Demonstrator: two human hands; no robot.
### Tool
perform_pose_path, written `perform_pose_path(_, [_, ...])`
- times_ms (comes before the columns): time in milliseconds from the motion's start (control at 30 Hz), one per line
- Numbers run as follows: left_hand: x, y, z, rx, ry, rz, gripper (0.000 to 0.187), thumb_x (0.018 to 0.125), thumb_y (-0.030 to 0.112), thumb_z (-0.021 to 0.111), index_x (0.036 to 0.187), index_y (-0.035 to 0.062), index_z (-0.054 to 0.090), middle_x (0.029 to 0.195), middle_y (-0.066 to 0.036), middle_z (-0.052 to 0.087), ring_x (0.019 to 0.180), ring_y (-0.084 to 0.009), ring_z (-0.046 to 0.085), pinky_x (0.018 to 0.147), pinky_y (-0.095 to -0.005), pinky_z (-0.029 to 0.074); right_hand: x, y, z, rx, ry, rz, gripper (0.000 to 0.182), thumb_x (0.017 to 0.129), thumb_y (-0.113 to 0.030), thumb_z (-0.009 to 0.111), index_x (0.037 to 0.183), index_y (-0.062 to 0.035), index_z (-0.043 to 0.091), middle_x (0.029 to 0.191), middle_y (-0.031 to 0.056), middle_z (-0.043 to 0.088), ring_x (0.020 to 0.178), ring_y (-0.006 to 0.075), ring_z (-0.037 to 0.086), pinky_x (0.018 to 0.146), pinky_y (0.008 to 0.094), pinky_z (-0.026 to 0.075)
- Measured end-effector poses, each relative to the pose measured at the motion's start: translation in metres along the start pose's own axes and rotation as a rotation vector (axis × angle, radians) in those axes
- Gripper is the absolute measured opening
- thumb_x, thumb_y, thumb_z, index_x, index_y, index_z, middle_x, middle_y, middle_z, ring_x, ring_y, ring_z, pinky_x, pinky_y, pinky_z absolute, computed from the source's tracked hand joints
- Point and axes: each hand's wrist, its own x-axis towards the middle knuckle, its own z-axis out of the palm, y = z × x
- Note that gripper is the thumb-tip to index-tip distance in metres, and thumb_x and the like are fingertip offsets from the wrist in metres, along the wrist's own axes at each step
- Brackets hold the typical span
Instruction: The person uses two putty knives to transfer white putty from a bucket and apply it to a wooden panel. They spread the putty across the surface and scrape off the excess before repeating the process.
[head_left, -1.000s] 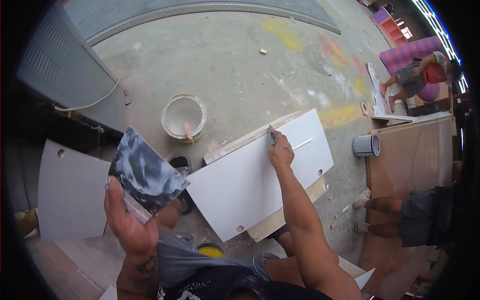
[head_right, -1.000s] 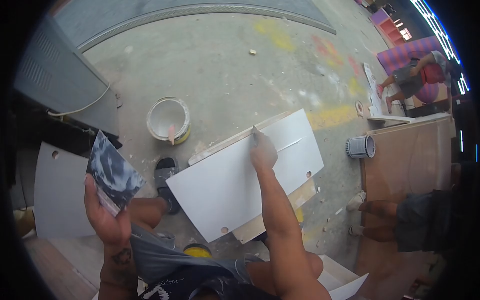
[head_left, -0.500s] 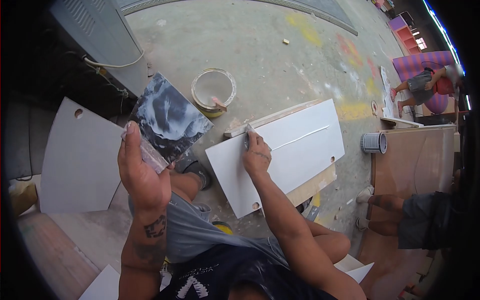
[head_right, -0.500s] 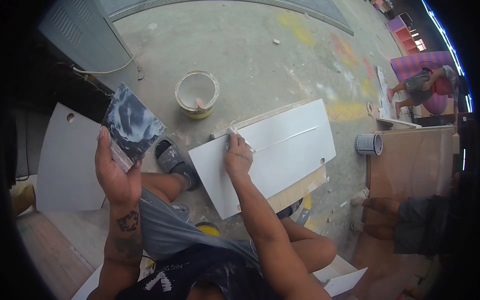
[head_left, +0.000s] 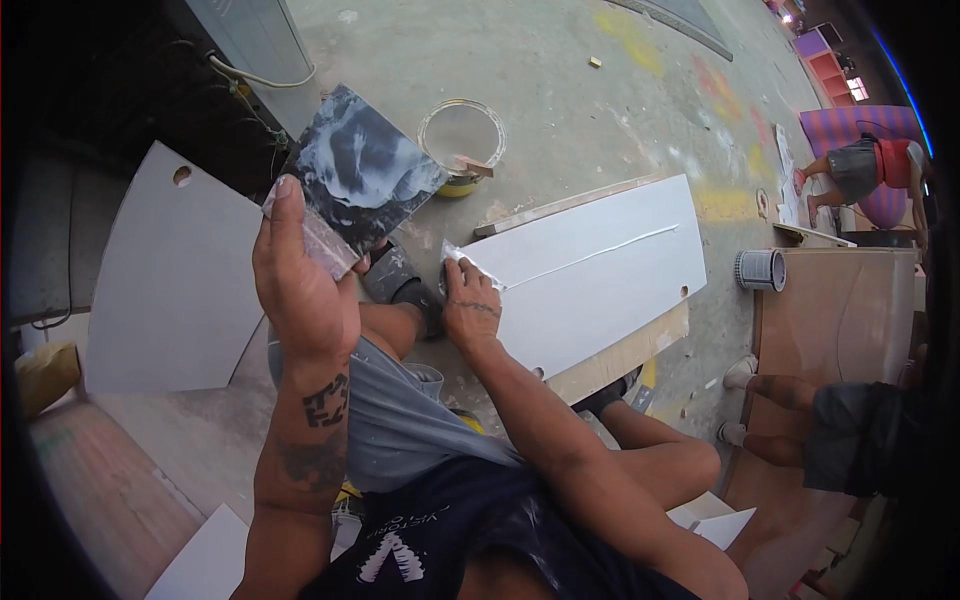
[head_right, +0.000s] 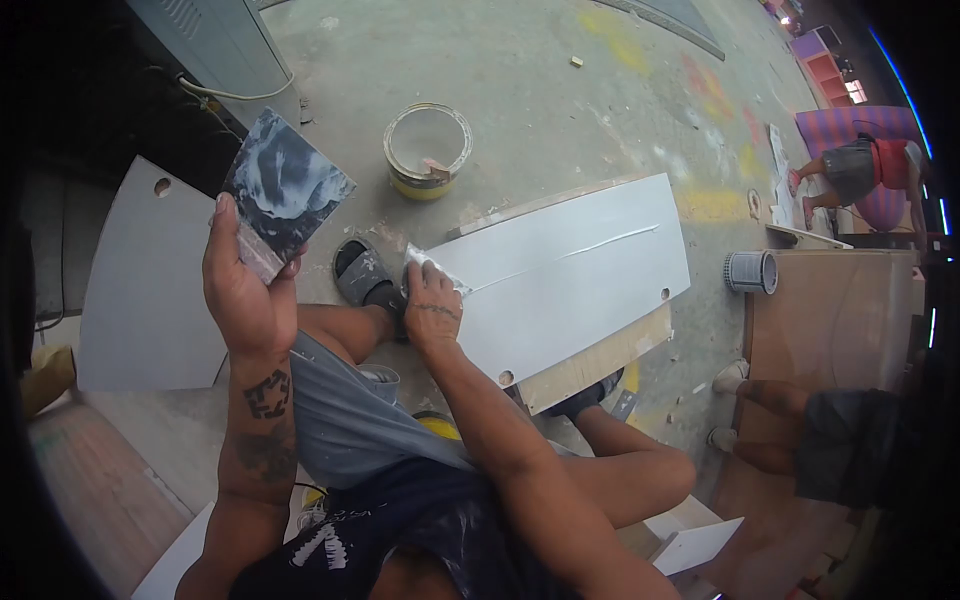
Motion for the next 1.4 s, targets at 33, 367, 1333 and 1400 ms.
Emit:
perform_pose_path(33, [0.0, 0.0, -0.001, 0.007, -0.008, -0.005, 0.033, 0.107, 0.037, 0.051, 0.115, 0.0064, 0.06, 0.094, -0.003, 0.067, 0.074, -0.0129, 0.063, 0.057, -0.0281, 0.045, -0.004, -0.003, 0.0, 0.002, 0.0, -0.014, 0.05, 0.09, -0.01, 0.056, 0.14, -0.0159, 0.055, 0.137, 0.0122, 0.06, 0.112, 0.0367, 0.063, 0.093, 0.0479, 0.052])
perform_pose_path(367, [-0.019, -0.003, -0.001, 0.028, -0.108, -0.013, 0.032, 0.108, 0.033, 0.052, 0.108, 0.0028, 0.063, 0.09, -0.002, 0.068, 0.073, -0.0102, 0.064, 0.062, -0.025, 0.049, -0.019, 0.034, -0.125, 0.546, -0.152, -0.043, 0.051, 0.087, 0.002, 0.049, 0.135, -0.0094, 0.06, 0.117, 0.0183, 0.071, 0.105, 0.0338, 0.07, 0.095, 0.0394, 0.054])
perform_pose_path(1333, [-0.097, -0.027, 0.092, -0.361, -0.731, -0.447, 0.037, 0.108, 0.025, 0.044, 0.127, -0.0026, 0.059, 0.117, -0.015, 0.07, 0.106, -0.0253, 0.071, 0.095, -0.0401, 0.057, -0.072, 0.034, -0.312, 0.417, 0.656, -0.731, 0.053, 0.08, 0.005, 0.076, 0.129, -0.0106, 0.063, 0.132, 0.0143, 0.059, 0.12, 0.0346, 0.061, 0.1, 0.0419, 0.055])
perform_pose_path(1400, [-0.099, -0.026, 0.094, -0.38, -0.707, -0.482, 0.036, 0.107, 0.025, 0.046, 0.126, -0.0029, 0.058, 0.116, -0.015, 0.07, 0.107, -0.0264, 0.071, 0.096, -0.0407, 0.058, -0.069, 0.052, -0.3, 0.4, 0.641, -0.641, 0.054, 0.081, 0.006, 0.075, 0.13, -0.0089, 0.06, 0.131, 0.0153, 0.058, 0.119, 0.035, 0.061, 0.097, 0.0419, 0.056])
